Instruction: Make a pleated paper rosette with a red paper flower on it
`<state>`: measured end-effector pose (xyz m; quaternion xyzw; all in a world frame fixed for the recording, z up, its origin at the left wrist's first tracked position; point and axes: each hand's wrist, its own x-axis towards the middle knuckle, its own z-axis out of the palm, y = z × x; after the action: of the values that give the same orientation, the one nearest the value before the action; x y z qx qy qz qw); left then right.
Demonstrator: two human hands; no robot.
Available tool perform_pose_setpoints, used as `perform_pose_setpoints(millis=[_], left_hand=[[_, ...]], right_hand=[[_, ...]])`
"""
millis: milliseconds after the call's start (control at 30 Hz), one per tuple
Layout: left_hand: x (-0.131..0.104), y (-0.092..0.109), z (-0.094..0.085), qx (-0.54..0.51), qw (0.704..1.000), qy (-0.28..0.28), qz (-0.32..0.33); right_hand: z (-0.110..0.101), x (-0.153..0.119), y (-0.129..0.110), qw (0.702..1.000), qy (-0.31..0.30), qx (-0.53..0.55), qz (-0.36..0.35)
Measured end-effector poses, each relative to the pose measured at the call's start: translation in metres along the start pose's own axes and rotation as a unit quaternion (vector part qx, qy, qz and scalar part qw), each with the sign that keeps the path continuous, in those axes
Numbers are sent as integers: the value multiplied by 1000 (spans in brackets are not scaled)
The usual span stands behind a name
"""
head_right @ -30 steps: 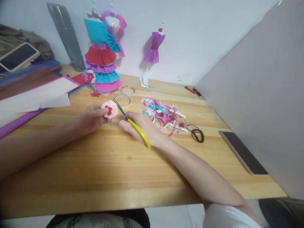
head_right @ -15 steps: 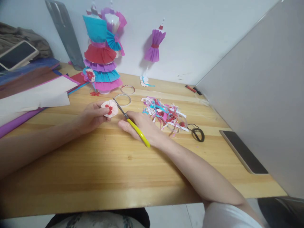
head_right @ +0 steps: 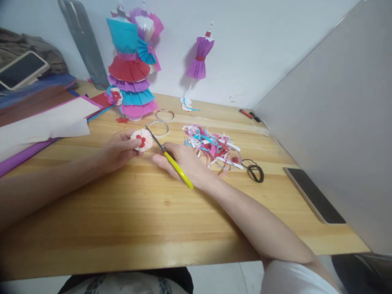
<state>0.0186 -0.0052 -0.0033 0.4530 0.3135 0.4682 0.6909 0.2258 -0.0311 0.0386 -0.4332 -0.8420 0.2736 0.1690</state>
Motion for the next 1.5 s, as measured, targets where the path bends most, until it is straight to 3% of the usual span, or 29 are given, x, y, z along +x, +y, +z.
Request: perform_pose_setpoints(millis=[800, 1500], left_hand=[[0, -3, 1, 5, 1000, 14, 19], [-2, -7, 3, 6, 1000, 15, 19]], right_hand=[[-2, -1, -6, 1000, -15, -4, 19], [0, 1, -2, 999, 11, -33, 15]])
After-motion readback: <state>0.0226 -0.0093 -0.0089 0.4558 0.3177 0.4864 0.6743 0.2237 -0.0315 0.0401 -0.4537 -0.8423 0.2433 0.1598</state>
